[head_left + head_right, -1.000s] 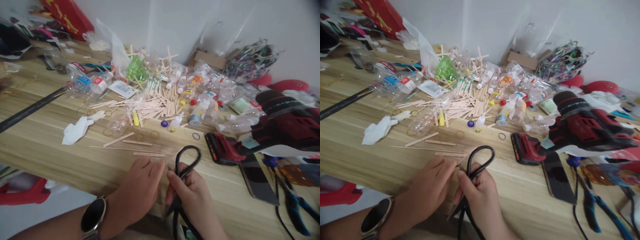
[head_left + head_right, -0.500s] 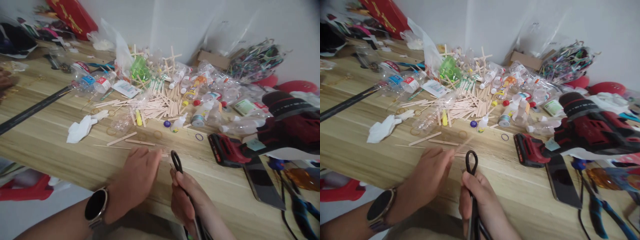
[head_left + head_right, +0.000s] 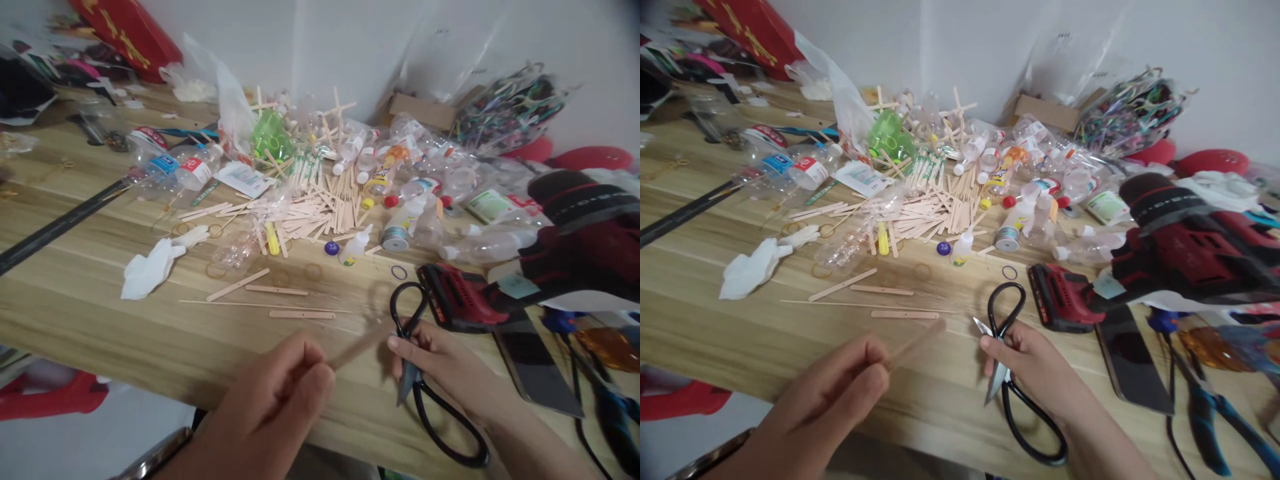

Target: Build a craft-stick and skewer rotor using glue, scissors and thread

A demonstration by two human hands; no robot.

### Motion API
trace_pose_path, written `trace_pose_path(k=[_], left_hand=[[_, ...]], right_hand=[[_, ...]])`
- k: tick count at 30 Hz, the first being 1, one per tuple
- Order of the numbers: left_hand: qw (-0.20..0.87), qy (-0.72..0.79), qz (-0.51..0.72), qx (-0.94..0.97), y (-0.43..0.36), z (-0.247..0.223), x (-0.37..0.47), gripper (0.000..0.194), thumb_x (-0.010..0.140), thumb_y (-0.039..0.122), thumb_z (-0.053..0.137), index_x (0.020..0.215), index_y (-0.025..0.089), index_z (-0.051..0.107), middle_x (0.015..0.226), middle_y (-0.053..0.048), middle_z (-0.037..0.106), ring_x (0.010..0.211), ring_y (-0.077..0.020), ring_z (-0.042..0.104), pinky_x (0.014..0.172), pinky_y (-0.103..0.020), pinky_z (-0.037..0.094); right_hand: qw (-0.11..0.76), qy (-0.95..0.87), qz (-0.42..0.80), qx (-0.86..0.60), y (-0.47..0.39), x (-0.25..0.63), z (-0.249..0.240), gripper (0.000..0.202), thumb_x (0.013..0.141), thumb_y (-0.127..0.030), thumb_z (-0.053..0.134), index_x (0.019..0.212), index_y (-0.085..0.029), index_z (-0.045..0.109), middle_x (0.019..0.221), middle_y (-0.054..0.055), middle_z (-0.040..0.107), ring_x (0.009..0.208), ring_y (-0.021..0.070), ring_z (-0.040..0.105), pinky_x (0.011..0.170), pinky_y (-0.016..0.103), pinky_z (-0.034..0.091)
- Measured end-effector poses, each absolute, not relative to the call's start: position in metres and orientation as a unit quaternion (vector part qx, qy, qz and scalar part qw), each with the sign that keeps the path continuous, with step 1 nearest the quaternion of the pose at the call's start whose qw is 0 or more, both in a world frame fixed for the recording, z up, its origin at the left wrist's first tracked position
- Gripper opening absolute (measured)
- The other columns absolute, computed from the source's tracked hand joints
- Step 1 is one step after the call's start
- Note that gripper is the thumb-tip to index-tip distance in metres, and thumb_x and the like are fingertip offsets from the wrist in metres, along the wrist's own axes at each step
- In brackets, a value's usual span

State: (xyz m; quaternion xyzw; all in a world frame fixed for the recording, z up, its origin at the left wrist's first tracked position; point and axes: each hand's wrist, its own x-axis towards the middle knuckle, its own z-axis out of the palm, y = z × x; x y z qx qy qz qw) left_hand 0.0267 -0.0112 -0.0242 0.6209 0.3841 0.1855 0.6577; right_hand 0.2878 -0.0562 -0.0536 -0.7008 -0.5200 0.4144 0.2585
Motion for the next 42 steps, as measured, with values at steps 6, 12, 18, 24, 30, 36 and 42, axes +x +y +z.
trace_pose_path(k=[6,12,18,24,30,36,42], left_hand=[[0.676,0.382,0.147,0.612,-0.005,-0.033,0.018,0.051,0.087,0.056,0.047,0.056,0.021,0.028,0.056,0.006,0.025,0.055,-0.0113,0.025,0.051,-0.024,0.023],[0.616,0.492,0.122,0.602,0.003,-0.053,0.01,0.04,0.087,0.043,0.039,0.054,0.021,0.034,0.055,0.004,0.031,0.056,-0.0127,0.033,0.053,-0.025,0.027],[0.604,0.542,0.15,0.565,0.007,-0.058,0.005,0.029,0.085,0.041,0.041,0.066,0.021,0.051,0.055,0.006,0.031,0.054,-0.0129,0.032,0.052,-0.023,0.028],[0.622,0.539,0.169,0.542,0.009,-0.056,0.011,0.029,0.09,0.042,0.037,0.084,0.021,0.056,0.051,0.007,0.036,0.051,-0.013,0.034,0.052,-0.024,0.031],[0.553,0.532,0.19,0.612,0.013,-0.049,0.005,0.034,0.096,0.045,0.033,0.079,0.022,0.052,0.052,0.007,0.04,0.05,-0.0134,0.04,0.052,-0.024,0.034],[0.269,0.425,0.297,0.812,0.019,-0.026,0.007,0.022,0.096,0.023,0.041,0.08,0.021,0.057,0.091,-0.003,0.062,0.091,-0.0183,0.056,0.08,-0.029,0.044],[0.297,0.339,0.197,0.871,0.012,-0.025,0.031,0.025,0.097,0.021,0.038,0.084,0.02,0.059,0.096,-0.006,0.064,0.095,-0.0214,0.058,0.086,-0.036,0.044]], right_hand=[[0.124,-0.6,0.236,-0.755,-0.043,0.314,-0.065,0.035,0.081,-0.051,0.055,0.063,-0.021,0.053,0.054,0.0,0.058,0.048,0.0168,0.055,0.046,0.026,0.037],[0.04,-0.626,0.055,-0.777,-0.038,0.319,-0.07,0.024,0.084,-0.043,0.057,0.074,-0.021,0.059,0.068,0.004,0.064,0.06,0.0225,0.064,0.05,0.028,0.041],[0.087,-0.755,-0.121,-0.639,-0.032,0.283,-0.067,0.025,0.098,-0.029,0.044,0.088,-0.019,0.065,0.085,0.007,0.066,0.073,0.02,0.063,0.061,0.03,0.044],[0.042,-0.811,-0.167,-0.559,-0.012,0.251,-0.079,0.018,0.082,-0.002,0.056,0.077,-0.017,0.065,0.072,0.004,0.062,0.068,0.0208,0.057,0.064,0.033,0.04],[0.028,-0.817,-0.201,-0.539,-0.007,0.255,-0.084,0.019,0.081,-0.001,0.053,0.07,-0.016,0.06,0.069,0.007,0.058,0.068,0.0234,0.053,0.062,0.034,0.034],[0.084,-0.811,-0.213,-0.538,-0.017,0.259,-0.06,0.02,0.089,-0.004,0.045,0.08,-0.013,0.06,0.071,0.007,0.057,0.067,0.0227,0.051,0.064,0.034,0.034],[0.215,-0.815,-0.152,-0.515,-0.031,0.236,-0.046,0.018,0.093,-0.008,0.044,0.082,-0.017,0.054,0.077,0.006,0.059,0.07,0.021,0.053,0.064,0.033,0.04]])
